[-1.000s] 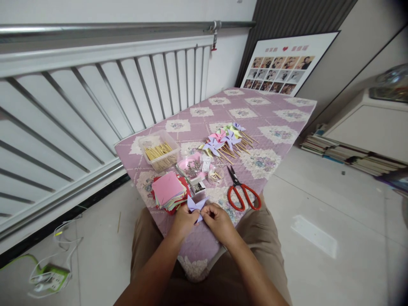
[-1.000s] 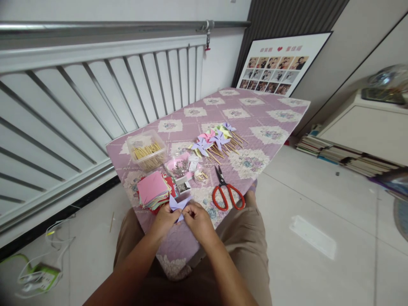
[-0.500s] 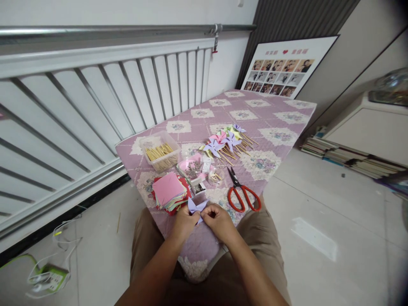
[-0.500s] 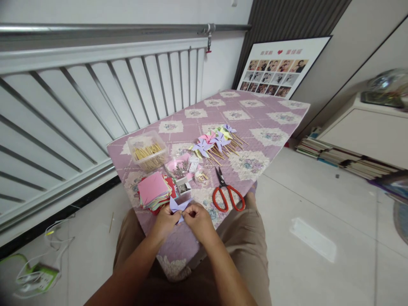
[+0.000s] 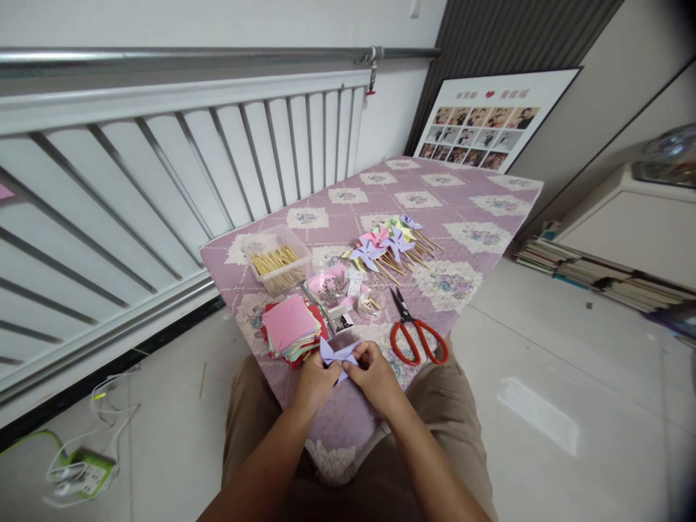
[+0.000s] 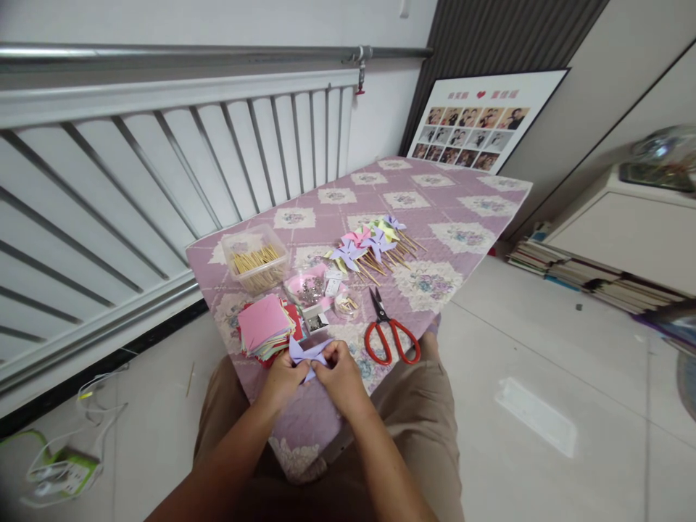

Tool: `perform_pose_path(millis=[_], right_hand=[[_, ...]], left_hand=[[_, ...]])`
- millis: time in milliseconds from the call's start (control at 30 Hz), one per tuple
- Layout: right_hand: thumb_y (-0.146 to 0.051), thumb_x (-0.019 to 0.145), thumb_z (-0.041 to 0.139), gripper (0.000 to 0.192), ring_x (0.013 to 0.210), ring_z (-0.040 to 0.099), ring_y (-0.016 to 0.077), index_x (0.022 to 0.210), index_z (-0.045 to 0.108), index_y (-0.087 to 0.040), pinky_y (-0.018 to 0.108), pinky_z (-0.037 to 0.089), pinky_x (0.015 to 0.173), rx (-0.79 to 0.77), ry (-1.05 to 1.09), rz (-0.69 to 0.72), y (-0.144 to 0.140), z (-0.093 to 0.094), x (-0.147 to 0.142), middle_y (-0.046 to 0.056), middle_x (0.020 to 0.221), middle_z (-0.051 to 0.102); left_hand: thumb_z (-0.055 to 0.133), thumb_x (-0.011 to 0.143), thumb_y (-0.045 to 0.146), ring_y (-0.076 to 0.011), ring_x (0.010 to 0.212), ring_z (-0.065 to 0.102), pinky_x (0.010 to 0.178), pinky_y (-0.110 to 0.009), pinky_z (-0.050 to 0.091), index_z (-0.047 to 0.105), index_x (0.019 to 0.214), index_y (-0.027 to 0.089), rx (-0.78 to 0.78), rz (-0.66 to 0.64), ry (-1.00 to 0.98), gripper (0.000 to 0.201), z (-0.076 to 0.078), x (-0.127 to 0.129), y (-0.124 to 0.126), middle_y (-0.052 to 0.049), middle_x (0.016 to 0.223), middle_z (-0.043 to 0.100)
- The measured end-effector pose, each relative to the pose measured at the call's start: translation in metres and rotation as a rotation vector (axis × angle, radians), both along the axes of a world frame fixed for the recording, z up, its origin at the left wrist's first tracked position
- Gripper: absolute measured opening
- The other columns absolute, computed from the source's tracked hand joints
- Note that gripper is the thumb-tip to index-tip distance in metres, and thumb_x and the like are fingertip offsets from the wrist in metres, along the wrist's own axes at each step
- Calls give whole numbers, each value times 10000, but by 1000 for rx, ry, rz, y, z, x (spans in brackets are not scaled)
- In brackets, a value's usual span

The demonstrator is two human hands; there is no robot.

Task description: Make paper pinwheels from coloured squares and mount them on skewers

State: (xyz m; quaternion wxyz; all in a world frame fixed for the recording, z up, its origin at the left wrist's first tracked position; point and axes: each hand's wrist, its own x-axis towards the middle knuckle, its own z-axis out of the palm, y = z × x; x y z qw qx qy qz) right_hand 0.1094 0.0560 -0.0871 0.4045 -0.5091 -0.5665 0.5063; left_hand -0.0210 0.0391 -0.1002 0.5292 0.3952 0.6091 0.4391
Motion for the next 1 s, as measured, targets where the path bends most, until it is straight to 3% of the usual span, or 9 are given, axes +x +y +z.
perform_pose_path(millis=[200, 367, 567, 700, 1000], right_hand=[[-252, 699, 626, 376, 638, 616, 173, 1013, 420, -223, 306, 478, 653, -92, 87, 27, 0, 1, -2, -51, 682, 604], [-266, 683, 635, 442, 629, 616, 174, 1055, 402, -212, 307, 469, 648, -151, 118, 7, 2, -1, -1, -47, 689, 615], [-287, 682, 648, 363, 620, 606, 159, 975, 444, -223, 283, 459, 637, -178, 157, 25, 0, 0, 0, -43, 690, 636], [-316, 683, 656, 162, 582, 556, 133, 748, 575, -193, 248, 438, 593, -192, 159, 104, 1, 3, 2, -42, 638, 615], [-349, 695, 660, 162, 562, 522, 136, 676, 618, -194, 236, 413, 554, -196, 112, 159, 4, 7, 8, -41, 607, 602]], left_hand=[[553, 704, 166, -134, 595, 578, 515, -191, 418, 663, 823, 145, 3, 20, 63, 163, 3, -1, 1, -20, 697, 676], [556, 707, 200, -119, 527, 527, 499, -210, 406, 639, 814, 142, 4, 24, 54, 147, 1, -1, -1, -7, 670, 647], [553, 712, 212, -125, 523, 523, 495, -212, 401, 617, 764, 149, 30, 41, 59, 103, -5, 0, -3, 3, 622, 620], [555, 716, 190, -148, 642, 593, 574, -211, 436, 630, 779, 155, 53, 64, 99, 105, -2, 1, -4, -17, 709, 671], [553, 708, 114, -156, 679, 598, 643, -233, 466, 623, 786, 178, 66, 92, 132, 123, -8, 5, -2, -13, 759, 695]])
